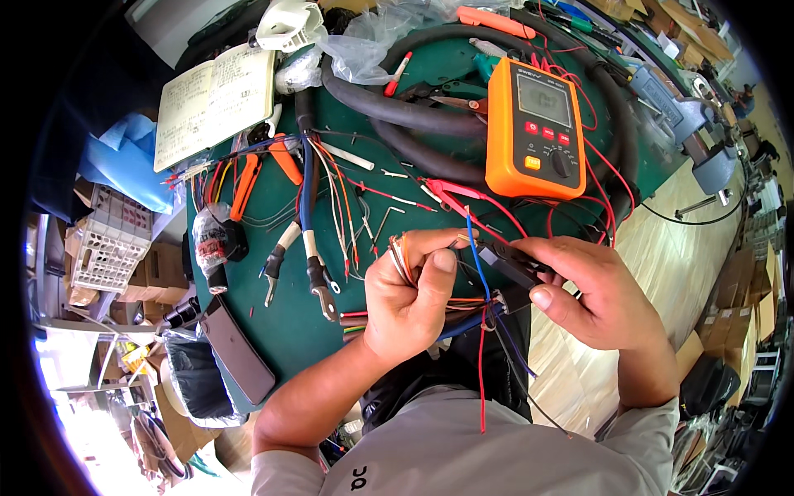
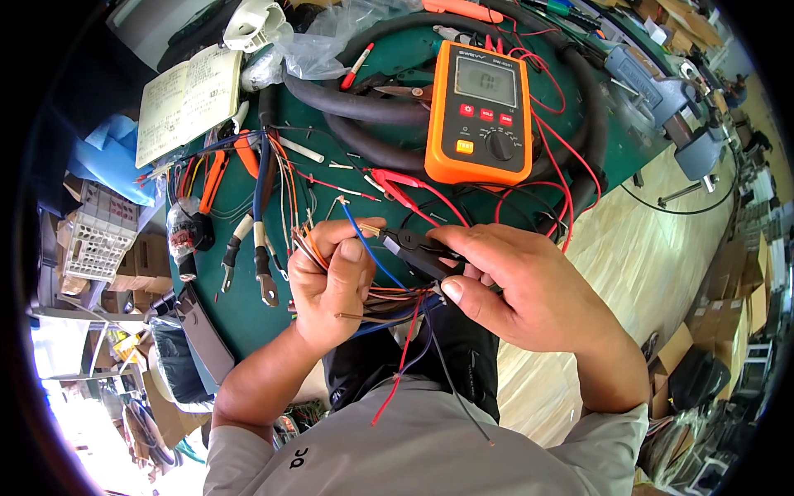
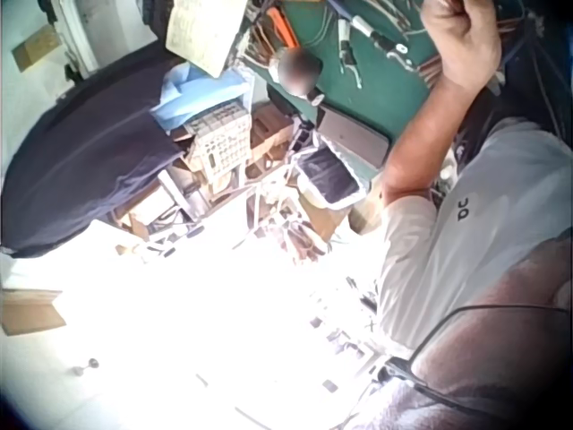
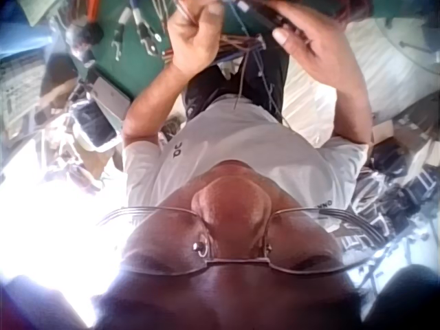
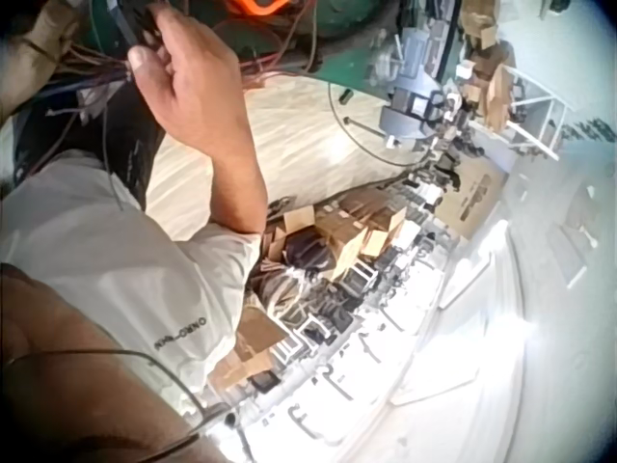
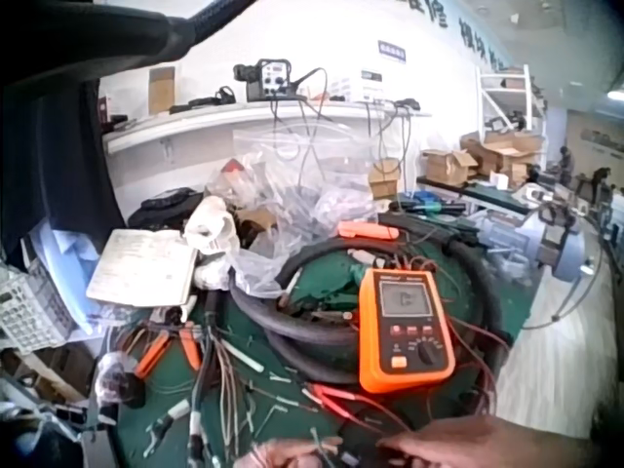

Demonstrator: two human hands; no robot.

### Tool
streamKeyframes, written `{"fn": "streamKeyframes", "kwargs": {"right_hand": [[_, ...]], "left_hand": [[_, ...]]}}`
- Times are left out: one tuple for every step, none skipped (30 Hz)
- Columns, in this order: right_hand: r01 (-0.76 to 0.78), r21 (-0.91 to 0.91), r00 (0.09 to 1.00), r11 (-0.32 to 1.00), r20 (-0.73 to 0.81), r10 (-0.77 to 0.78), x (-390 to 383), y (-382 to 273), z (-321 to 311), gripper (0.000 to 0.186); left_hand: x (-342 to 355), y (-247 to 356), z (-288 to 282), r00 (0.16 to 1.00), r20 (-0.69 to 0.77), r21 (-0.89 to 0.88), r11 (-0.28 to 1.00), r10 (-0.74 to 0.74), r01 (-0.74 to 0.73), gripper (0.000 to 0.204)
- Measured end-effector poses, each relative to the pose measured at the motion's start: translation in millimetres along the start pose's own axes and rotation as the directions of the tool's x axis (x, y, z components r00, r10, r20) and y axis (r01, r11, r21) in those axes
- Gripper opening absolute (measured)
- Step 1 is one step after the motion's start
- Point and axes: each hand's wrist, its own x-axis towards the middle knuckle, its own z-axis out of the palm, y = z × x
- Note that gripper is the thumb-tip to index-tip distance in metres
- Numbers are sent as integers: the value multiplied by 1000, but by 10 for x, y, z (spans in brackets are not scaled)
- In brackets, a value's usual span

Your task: The person uses a multimeter to test electrical continuity on various colored wires, pressing the probes against the wire ends and checking the numerical display.

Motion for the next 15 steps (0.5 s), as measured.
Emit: {"fn": "streamKeyframes", "kwargs": {"right_hand": [[1,-5,1000,1000,3,-1,-1,0,0,32],[2,-11,1000,1000,6,-2,-3,0,0,32],[1,-5,1000,1000,14,-1,-3,0,-3,32],[0,1,1000,1000,22,0,-5,2,-7,31],[-1,7,1000,1000,30,1,-7,3,-11,31],[-1,6,999,1000,37,1,-8,0,-16,31],[-1,5,999,1000,43,0,-10,-4,-21,31],[-1,4,999,1000,50,0,-10,-5,-23,31],[1,5,999,1000,51,-1,-12,-3,-25,31],[2,5,999,1000,53,-2,-13,1,-28,31],[3,5,998,1000,55,-3,-15,4,-29,31],[5,12,999,1000,51,-6,-20,9,-23,31],[8,19,999,1000,48,-9,-29,16,-14,31],[10,26,999,1000,44,-11,-36,18,-8,31],[-13,56,999,998,38,11,-41,15,-6,31]], "left_hand": [[-2,20,-8,1000,10,-21,1000,-8,9,19],[-9,40,-13,999,20,-23,999,-32,33,18],[-15,62,-16,998,28,-25,998,-54,55,18],[-19,72,-18,996,37,-27,997,-76,77,17],[-17,61,-14,998,29,-4,999,-54,54,17],[-9,45,-7,999,22,21,999,-31,30,17],[-4,36,-4,1000,16,45,999,-8,7,17],[-4,38,-4,1000,9,55,998,-6,6,17],[-1,44,-1,1000,3,66,998,-5,5,17],[1,47,1,1000,-2,76,997,-4,4,17],[2,44,2,1000,-6,85,996,3,-3,18],[2,36,1,1000,-10,93,996,11,-10,18],[3,31,1,1000,-14,101,995,18,-17,18],[6,31,2,1000,-8,89,996,28,-27,18],[10,25,1,999,-2,77,996,37,-37,19]]}}
